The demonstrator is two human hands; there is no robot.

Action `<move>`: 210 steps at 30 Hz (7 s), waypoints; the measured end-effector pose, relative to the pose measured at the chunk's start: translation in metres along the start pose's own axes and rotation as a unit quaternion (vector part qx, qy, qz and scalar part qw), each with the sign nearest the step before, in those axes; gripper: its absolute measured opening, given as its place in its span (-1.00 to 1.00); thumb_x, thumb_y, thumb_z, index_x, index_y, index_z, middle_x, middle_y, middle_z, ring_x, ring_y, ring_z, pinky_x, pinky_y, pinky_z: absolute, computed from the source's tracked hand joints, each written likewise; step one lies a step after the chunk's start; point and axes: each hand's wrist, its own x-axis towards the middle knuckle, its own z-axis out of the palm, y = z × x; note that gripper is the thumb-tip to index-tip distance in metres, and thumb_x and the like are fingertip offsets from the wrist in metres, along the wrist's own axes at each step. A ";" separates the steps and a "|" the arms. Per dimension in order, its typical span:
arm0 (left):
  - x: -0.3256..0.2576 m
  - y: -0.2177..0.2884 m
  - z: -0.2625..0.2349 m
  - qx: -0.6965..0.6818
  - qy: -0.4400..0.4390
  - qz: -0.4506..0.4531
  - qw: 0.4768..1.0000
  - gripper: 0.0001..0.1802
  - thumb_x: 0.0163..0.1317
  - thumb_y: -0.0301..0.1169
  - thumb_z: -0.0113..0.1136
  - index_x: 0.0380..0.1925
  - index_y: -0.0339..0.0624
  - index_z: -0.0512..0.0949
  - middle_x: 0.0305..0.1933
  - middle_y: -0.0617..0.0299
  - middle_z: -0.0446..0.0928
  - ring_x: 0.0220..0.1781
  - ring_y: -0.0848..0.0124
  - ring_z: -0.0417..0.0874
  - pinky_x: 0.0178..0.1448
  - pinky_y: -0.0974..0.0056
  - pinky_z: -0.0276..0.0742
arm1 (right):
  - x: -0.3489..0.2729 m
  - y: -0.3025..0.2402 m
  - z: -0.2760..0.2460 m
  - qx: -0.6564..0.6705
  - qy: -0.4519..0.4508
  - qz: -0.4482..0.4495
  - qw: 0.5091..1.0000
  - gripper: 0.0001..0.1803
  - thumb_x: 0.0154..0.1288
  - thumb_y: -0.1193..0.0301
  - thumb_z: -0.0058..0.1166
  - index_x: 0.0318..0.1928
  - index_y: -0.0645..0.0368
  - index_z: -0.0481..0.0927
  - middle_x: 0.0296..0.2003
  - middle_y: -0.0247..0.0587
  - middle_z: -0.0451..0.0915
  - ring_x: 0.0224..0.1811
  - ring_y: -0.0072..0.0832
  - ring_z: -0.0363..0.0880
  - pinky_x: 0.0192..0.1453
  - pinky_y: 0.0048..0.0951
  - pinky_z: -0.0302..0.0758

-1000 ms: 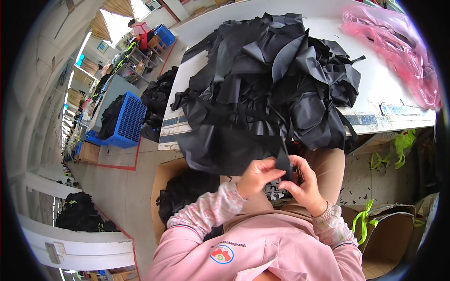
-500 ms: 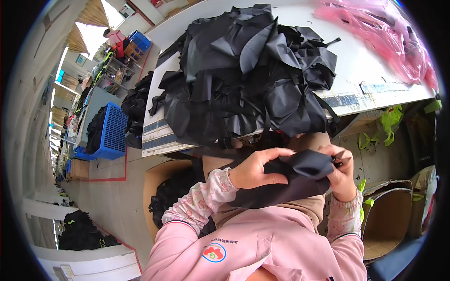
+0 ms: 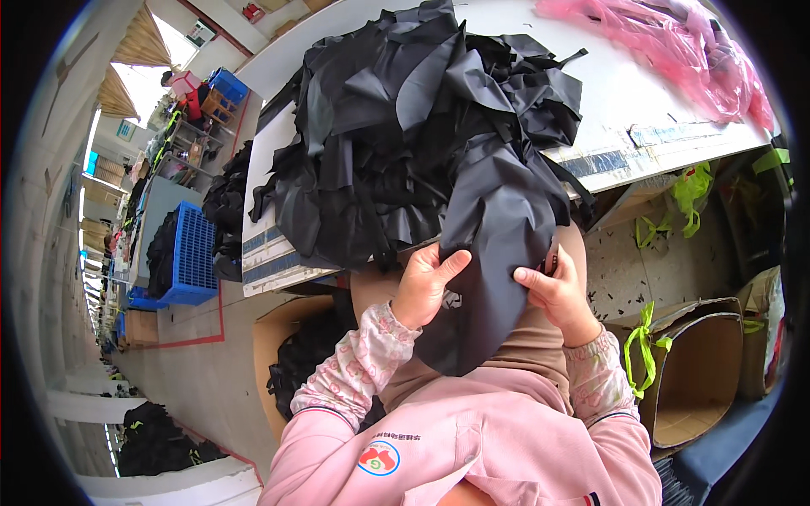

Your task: Trimming excess material and loose threads from black fabric components using small snips.

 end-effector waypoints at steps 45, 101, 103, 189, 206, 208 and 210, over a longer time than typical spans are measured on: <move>-0.017 0.042 0.012 0.442 0.005 0.278 0.853 -0.82 0.20 -0.51 0.29 -0.18 -0.26 0.63 0.01 0.11 0.52 0.00 0.40 0.56 0.11 0.36 0.44 | 0.006 -0.026 0.052 -0.384 -0.017 -0.338 0.859 -0.85 0.14 0.58 0.22 -0.30 0.30 0.52 -0.45 -0.14 0.49 -0.44 -0.27 0.49 -0.36 -0.42 0.42; -0.029 0.029 0.030 0.047 -0.077 0.067 0.994 -0.87 0.19 -0.68 0.18 -0.25 -0.36 0.56 -0.06 0.22 0.48 -0.10 0.50 0.54 0.06 0.41 0.46 | 0.011 -0.012 0.028 -0.003 -0.136 -0.012 0.991 -0.83 0.22 0.52 0.27 -0.19 0.14 0.57 -0.41 -0.54 0.55 -0.52 -0.86 0.33 -0.53 -0.74 0.19; -0.030 0.027 0.034 0.037 -0.071 0.064 0.995 -0.87 0.16 -0.65 0.22 -0.27 -0.33 0.56 -0.09 0.19 0.49 -0.09 0.45 0.55 0.09 0.36 0.46 | 0.013 -0.006 0.028 0.038 -0.156 0.017 0.987 -0.79 0.23 0.51 0.26 -0.15 0.13 0.55 -0.39 -0.53 0.56 -0.53 -0.87 0.33 -0.58 -0.76 0.16; -0.024 0.031 0.010 0.093 -0.034 0.000 0.995 -0.79 0.10 -0.68 0.19 -0.22 -0.40 0.60 -0.16 0.16 0.60 -0.09 0.41 0.61 0.15 0.31 0.48 | -0.026 -0.015 0.033 -0.543 -0.068 -0.287 0.786 -0.62 0.09 0.24 0.38 -0.31 0.23 0.49 -0.59 -0.13 0.55 -0.62 -0.18 0.56 -0.54 -0.32 0.43; -0.024 0.029 0.010 0.145 -0.056 -0.001 0.988 -0.86 0.22 -0.63 0.20 -0.21 -0.34 0.58 -0.21 0.32 0.57 -0.16 0.58 0.54 0.04 0.44 0.46 | -0.024 -0.014 0.030 -0.491 -0.082 -0.247 0.831 -0.59 0.14 0.21 0.35 -0.25 0.28 0.50 -0.63 -0.12 0.47 -0.69 -0.25 0.42 -0.56 -0.37 0.35; -0.024 0.030 0.010 0.148 -0.062 0.000 0.987 -0.86 0.22 -0.64 0.21 -0.21 -0.35 0.58 -0.19 0.32 0.55 -0.15 0.59 0.52 0.03 0.45 0.45 | -0.023 -0.016 0.029 -0.478 -0.091 -0.230 0.843 -0.59 0.15 0.21 0.35 -0.24 0.29 0.51 -0.64 -0.14 0.45 -0.69 -0.29 0.39 -0.56 -0.39 0.33; -0.024 0.030 0.010 0.151 -0.068 0.006 0.986 -0.86 0.22 -0.64 0.21 -0.20 -0.35 0.57 -0.19 0.32 0.55 -0.14 0.59 0.51 0.04 0.45 0.45 | -0.023 -0.017 0.030 -0.483 -0.093 -0.216 0.843 -0.58 0.15 0.16 0.32 -0.29 0.26 0.50 -0.65 -0.06 0.50 -0.63 -0.10 0.53 -0.55 -0.27 0.41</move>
